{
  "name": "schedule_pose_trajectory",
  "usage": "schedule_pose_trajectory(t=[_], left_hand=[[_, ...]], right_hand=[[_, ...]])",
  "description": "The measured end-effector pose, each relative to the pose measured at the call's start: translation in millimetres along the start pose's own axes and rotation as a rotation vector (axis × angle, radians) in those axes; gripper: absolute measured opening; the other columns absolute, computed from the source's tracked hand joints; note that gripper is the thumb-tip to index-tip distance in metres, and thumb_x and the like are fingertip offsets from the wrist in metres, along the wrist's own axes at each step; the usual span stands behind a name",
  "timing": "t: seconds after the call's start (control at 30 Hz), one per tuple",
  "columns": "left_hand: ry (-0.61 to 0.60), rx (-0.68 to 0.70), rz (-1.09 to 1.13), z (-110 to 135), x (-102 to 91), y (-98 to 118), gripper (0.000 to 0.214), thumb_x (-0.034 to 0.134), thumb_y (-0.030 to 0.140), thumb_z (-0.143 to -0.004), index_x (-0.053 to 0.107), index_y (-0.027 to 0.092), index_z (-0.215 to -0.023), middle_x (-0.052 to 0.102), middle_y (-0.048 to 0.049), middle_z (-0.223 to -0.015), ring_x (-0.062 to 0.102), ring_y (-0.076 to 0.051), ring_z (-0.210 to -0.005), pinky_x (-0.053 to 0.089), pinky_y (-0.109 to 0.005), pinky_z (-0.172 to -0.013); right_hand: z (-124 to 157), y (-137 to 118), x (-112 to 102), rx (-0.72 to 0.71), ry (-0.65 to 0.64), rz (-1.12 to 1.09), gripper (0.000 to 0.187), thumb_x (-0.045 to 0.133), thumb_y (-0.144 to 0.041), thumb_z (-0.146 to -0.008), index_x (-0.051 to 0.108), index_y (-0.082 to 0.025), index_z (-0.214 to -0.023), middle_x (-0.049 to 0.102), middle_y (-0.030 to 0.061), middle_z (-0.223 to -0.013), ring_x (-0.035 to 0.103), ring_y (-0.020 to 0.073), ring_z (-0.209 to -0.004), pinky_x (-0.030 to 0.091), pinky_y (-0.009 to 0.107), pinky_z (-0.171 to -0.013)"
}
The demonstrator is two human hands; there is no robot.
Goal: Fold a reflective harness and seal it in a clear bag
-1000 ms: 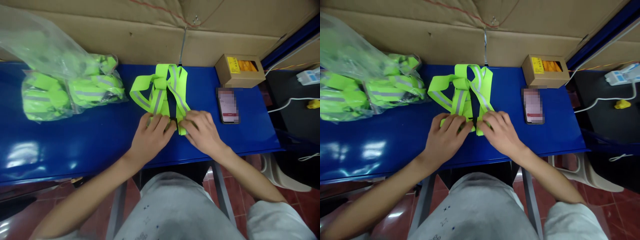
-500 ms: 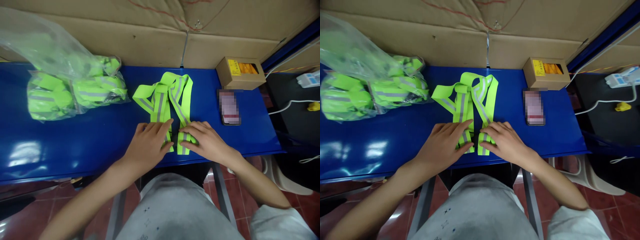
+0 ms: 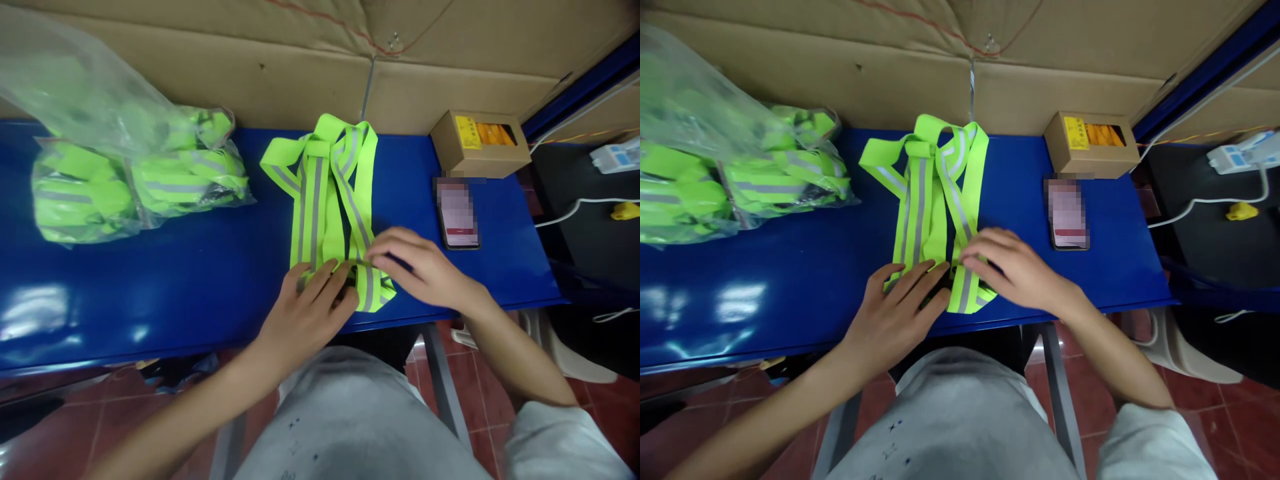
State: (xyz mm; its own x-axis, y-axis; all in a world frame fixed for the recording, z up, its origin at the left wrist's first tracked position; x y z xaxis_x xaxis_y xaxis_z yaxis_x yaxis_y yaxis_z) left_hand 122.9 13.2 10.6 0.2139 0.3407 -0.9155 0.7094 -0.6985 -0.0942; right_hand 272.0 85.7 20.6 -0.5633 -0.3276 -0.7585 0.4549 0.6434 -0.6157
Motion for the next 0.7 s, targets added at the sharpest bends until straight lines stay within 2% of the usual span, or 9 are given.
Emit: schedule_pose_trajectory(t=[0.07,0.13,0.23,0.33,0.47,0.57,0.63,0.7], left_hand=[[0.007,0.014,0.022,7,-0.5,6,0.019,0.056,0.004,-0.098,0.068,0.018,-0.103,0.077,-0.0115,-0.126,0.066,-0.029,-0.125,0.048,-0.055,-0.104],[0.006,0.019,0.059,11,-2.3,10,0.021,0.054,0.003,-0.097,0.068,0.019,-0.103,0.079,-0.0093,-0.114,0.069,-0.028,-0.115,0.048,-0.057,-0.105],[-0.023,0.010,0.085,14,-4.7,15,0.024,0.055,0.005,-0.097,0.069,0.020,-0.108,0.078,-0.0081,-0.109,0.071,-0.026,-0.102,0.050,-0.058,-0.104],[0.007,0.001,0.052,12,-12.0,16,0.031,0.056,0.006,-0.096,0.069,0.021,-0.120,0.077,-0.0077,-0.108,0.070,-0.024,-0.095,0.053,-0.054,-0.100],[0.049,0.013,0.005,10,-19.8,17,0.045,0.061,0.008,-0.097,0.063,0.019,-0.141,0.077,-0.0041,-0.101,0.068,-0.020,-0.092,0.053,-0.047,-0.100],[0.077,0.035,0.014,13,-19.4,25,0.037,0.063,0.013,-0.097,0.069,0.013,-0.134,0.076,-0.0046,-0.097,0.066,-0.020,-0.089,0.054,-0.045,-0.095],[0.091,0.043,0.029,18,-15.8,32,0.031,0.064,0.015,-0.097,0.074,0.011,-0.127,0.076,-0.0059,-0.097,0.066,-0.022,-0.090,0.054,-0.045,-0.092],[0.075,0.041,0.041,23,-9.4,38,0.032,0.063,0.018,-0.099,0.074,0.011,-0.128,0.077,-0.0078,-0.108,0.067,-0.024,-0.098,0.054,-0.047,-0.093]], right_hand=[[-12,18,2,0.054,0.038,0.146,0.031,0.049,-0.035,-0.112,0.066,-0.023,-0.136,0.069,0.0115,-0.138,0.062,0.0262,-0.133,0.047,0.045,-0.109],[-25,35,14,0.084,-0.022,0.279,0.042,0.050,-0.040,-0.112,0.060,-0.024,-0.148,0.058,0.0139,-0.157,0.051,0.0315,-0.148,0.042,0.053,-0.115],[-42,55,28,0.117,-0.058,0.396,0.050,0.045,-0.046,-0.112,0.055,-0.022,-0.155,0.051,0.0155,-0.164,0.046,0.0340,-0.152,0.040,0.056,-0.117],[-54,69,26,0.161,-0.005,0.454,0.054,0.041,-0.049,-0.112,0.055,-0.020,-0.156,0.051,0.0162,-0.164,0.047,0.0346,-0.151,0.038,0.056,-0.117],[-60,76,15,0.184,0.005,0.459,0.053,0.046,-0.049,-0.111,0.059,-0.020,-0.153,0.053,0.0168,-0.163,0.048,0.0373,-0.150,0.037,0.058,-0.115],[-59,70,4,0.175,0.016,0.389,0.042,0.050,-0.046,-0.110,0.069,-0.021,-0.138,0.068,0.0118,-0.148,0.062,0.0346,-0.135,0.042,0.054,-0.108],[-57,65,-6,0.192,0.082,0.354,0.036,0.048,-0.044,-0.111,0.074,-0.022,-0.125,0.076,0.0085,-0.129,0.069,0.0310,-0.121,0.047,0.049,-0.101],[-58,59,-15,0.191,0.176,0.366,0.035,0.046,-0.042,-0.111,0.073,-0.021,-0.122,0.076,0.0094,-0.123,0.070,0.0302,-0.116,0.049,0.047,-0.097]])
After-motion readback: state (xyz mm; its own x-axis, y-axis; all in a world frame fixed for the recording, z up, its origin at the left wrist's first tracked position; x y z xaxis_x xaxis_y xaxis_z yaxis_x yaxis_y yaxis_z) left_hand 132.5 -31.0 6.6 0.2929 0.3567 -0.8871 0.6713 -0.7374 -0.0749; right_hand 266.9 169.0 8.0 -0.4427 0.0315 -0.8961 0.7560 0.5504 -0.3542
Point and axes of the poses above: each hand's wrist, its own z-axis away from the middle knuckle, its own x-axis out of the palm, y = z × x, the point moved 7 cm from there along -z, towards the middle knuckle
